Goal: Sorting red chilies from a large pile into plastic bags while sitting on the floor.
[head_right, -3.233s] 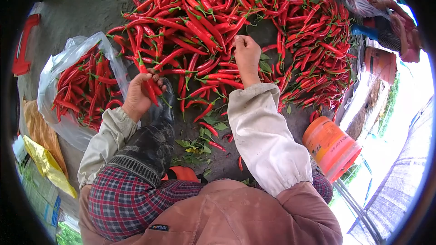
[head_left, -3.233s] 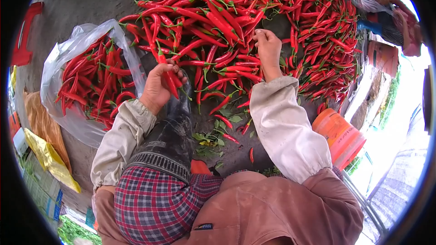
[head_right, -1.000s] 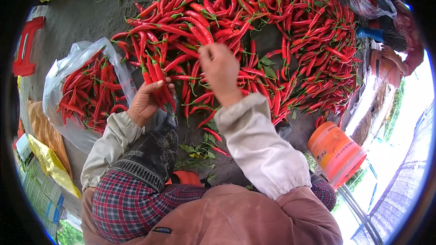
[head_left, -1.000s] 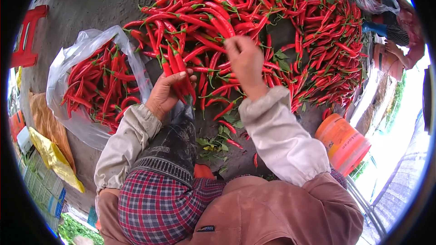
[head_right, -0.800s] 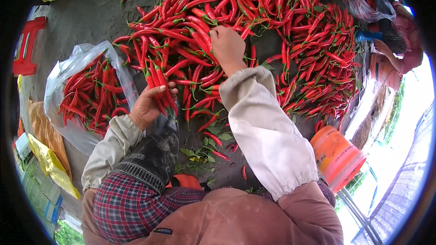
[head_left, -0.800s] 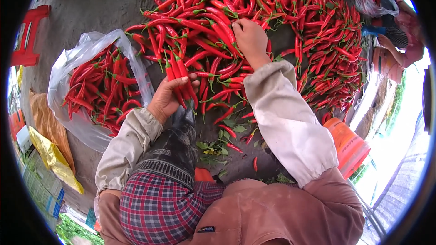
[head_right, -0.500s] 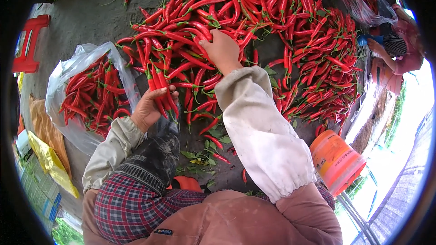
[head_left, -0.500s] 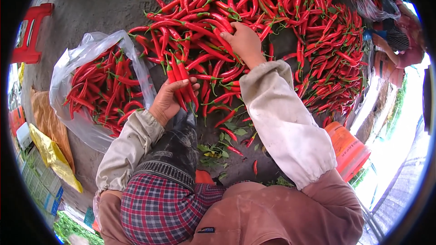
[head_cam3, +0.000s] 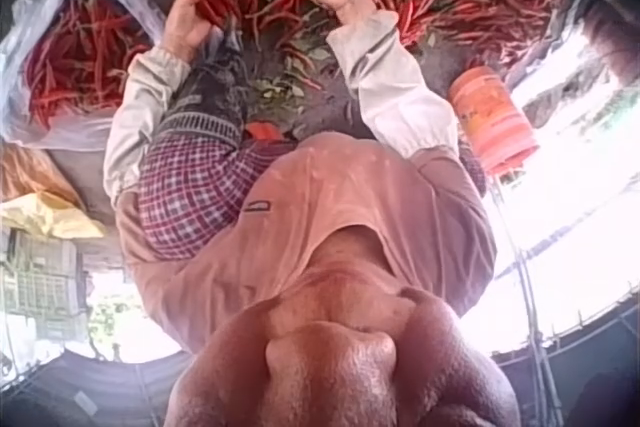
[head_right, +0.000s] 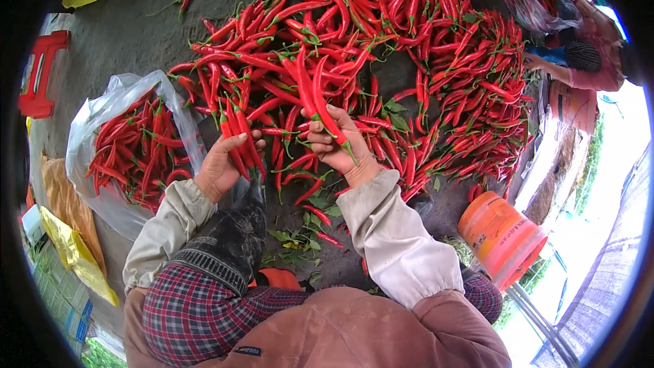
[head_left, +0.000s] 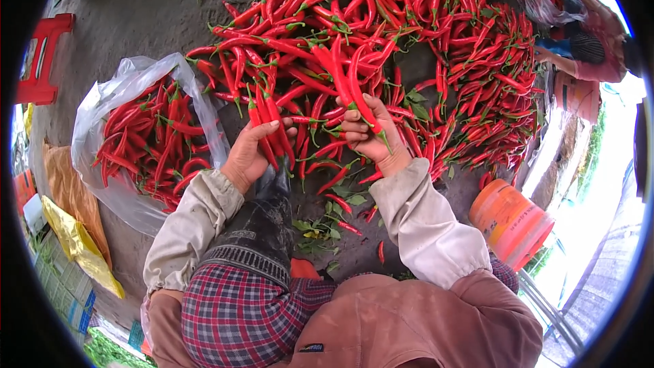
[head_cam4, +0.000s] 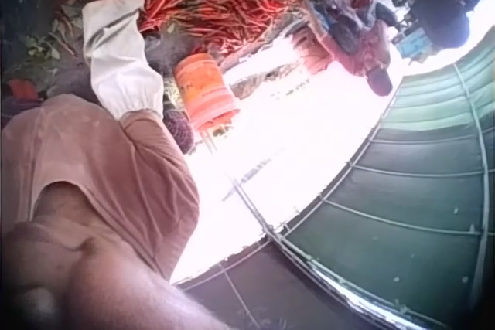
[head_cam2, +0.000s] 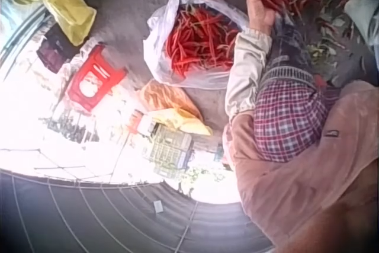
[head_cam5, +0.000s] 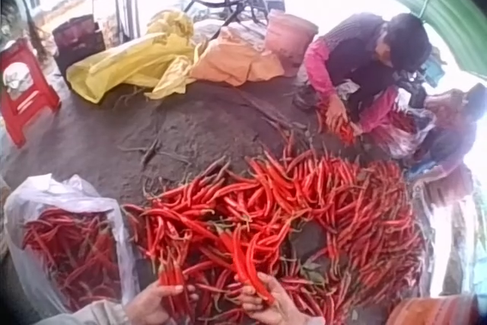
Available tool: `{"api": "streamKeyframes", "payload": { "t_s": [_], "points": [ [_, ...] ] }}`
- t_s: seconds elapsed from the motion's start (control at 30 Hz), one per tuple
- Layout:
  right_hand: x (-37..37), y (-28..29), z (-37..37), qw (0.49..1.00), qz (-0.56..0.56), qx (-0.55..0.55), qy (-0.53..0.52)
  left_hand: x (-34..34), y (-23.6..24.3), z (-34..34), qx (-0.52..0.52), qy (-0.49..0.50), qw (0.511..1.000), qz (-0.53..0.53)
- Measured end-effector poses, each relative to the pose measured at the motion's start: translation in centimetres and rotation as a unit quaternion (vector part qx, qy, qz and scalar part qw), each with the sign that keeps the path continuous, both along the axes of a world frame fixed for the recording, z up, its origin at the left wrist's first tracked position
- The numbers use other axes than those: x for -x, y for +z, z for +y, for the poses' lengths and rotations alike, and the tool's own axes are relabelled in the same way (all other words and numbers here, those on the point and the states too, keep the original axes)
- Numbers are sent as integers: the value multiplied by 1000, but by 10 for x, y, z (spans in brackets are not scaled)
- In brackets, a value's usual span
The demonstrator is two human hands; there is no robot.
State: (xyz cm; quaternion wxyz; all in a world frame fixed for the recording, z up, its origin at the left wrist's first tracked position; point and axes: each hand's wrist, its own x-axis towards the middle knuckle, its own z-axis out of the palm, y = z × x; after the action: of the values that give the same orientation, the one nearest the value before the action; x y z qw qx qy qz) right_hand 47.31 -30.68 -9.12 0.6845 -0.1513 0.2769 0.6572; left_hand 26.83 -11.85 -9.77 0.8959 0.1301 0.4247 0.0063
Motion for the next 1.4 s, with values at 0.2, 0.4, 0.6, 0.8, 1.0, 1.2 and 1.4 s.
{"api": "streamKeyframes", "payload": {
  "t_s": [0.2,0.4,0.6,0.8,1.0,1.2,1.4],
  "points": [
    [22,2,6,998,56,-15,18,-5,2,1,-12,-2,1000,-20],
    [40,5,18,993,-31,-3,118,-7,6,-1,-20,-8,999,-33],
    [58,7,23,988,-32,-19,149,-9,10,0,-28,0,999,-34],
    [60,18,30,946,-232,59,217,-3,7,0,-42,-3,999,-18],
    [77,8,39,764,-581,217,179,5,0,1,-71,-20,997,8],
    [109,14,56,425,-862,175,212,11,-3,-6,-61,0,998,-7],
    [109,19,66,448,-855,40,258,31,-16,2,-22,-7,1000,-5]
  ]
}}
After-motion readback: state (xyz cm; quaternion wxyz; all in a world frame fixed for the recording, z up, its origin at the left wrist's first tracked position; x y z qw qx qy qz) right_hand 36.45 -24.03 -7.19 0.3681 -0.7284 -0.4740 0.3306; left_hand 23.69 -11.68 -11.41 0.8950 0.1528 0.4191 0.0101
